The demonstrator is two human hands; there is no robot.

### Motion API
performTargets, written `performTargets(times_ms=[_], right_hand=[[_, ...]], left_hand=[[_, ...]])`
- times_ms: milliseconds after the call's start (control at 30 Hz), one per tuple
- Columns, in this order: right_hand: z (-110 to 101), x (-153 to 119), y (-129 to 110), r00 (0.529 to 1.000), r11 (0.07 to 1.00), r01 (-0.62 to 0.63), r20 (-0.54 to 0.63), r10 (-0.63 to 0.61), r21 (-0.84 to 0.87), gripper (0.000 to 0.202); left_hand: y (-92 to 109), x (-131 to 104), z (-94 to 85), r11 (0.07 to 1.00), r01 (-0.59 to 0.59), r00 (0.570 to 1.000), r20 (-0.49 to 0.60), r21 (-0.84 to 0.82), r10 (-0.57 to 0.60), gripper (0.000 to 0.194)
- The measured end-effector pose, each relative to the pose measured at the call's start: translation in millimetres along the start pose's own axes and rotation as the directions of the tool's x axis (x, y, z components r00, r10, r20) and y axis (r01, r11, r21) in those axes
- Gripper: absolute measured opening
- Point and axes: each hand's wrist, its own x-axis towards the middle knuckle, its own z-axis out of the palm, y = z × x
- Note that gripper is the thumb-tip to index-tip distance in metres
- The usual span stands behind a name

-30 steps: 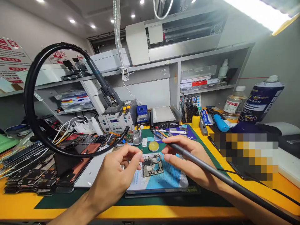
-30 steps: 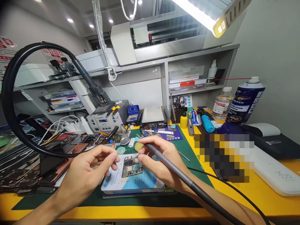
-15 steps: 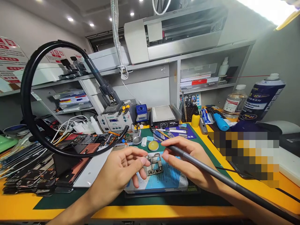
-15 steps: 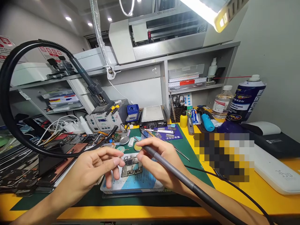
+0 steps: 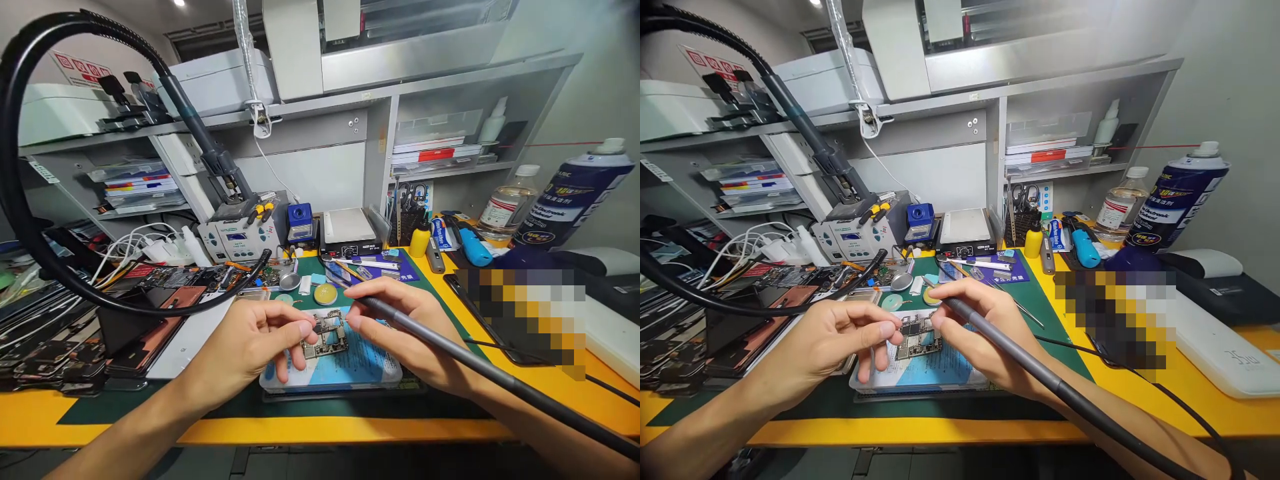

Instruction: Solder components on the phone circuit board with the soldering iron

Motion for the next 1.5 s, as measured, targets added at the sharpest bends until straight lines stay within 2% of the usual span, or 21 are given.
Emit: performTargets(times_ms=[100,200,300,400,533,633,733,867,933,1167,1300,1333,1500], right_hand=[[1,-1,-1,1.0,1.0,-0.008,0.0,0.008,0.013,0.018],[0,-2,-2,0.999,0.999,-0.036,-0.018,0.037,0.035,0.021],[-1,-1,-3,0.994,0.993,-0.078,-0.068,0.083,0.084,0.025],[-2,2,-2,0.983,0.978,-0.112,-0.128,0.135,0.175,0.023],[1,2,-1,0.963,0.947,-0.146,-0.177,0.203,0.287,0.033],[4,0,-3,0.943,0.917,-0.203,-0.184,0.277,0.344,0.045],[7,-3,-9,0.912,0.884,-0.27,-0.192,0.361,0.381,0.049],[11,-5,-20,0.837,0.875,-0.387,-0.289,0.465,0.291,0.041],[13,-6,-24,0.809,0.853,-0.44,-0.29,0.512,0.279,0.038],[17,-4,-25,0.731,0.755,-0.566,-0.223,0.645,0.33,0.034],[18,-2,-24,0.727,0.756,-0.593,-0.219,0.651,0.276,0.033],[19,-2,-24,0.724,0.754,-0.598,-0.22,0.654,0.273,0.035],[20,-4,-26,0.697,0.724,-0.633,-0.204,0.687,0.275,0.044]], left_hand=[[-6,0,-5.7,0.999,0.022,0.997,0.075,-0.034,-0.019,0.053],[-10,2,-10.7,1.0,-0.003,0.996,0.091,-0.027,0.006,0.044],[-13,5,-14.2,0.997,-0.067,0.995,0.069,0.029,0.065,0.031],[-21,6,-15.5,0.975,-0.184,0.983,0.031,0.125,0.182,0.024],[-41,3,-14.2,0.892,-0.381,0.916,-0.031,0.243,0.399,0.022],[-58,-2,-13.9,0.833,-0.469,0.863,-0.047,0.292,0.503,0.023],[-71,-6,-15.2,0.787,-0.524,0.825,-0.034,0.327,0.563,0.023],[-79,-11,-14.3,0.73,-0.559,0.794,-0.002,0.394,0.608,0.032],[-82,-13,-11.3,0.708,-0.56,0.783,-0.005,0.431,0.622,0.031],[-85,-16,-0.7,0.697,-0.544,0.775,-0.038,0.468,0.631,0.028],[-84,-16,-0.8,0.717,-0.55,0.794,0.0,0.428,0.608,0.027],[-83,-16,-1.3,0.717,-0.561,0.786,-0.005,0.414,0.618,0.028],[-86,-15,-6.7,0.775,-0.524,0.834,0.025,0.355,0.552,0.03]])
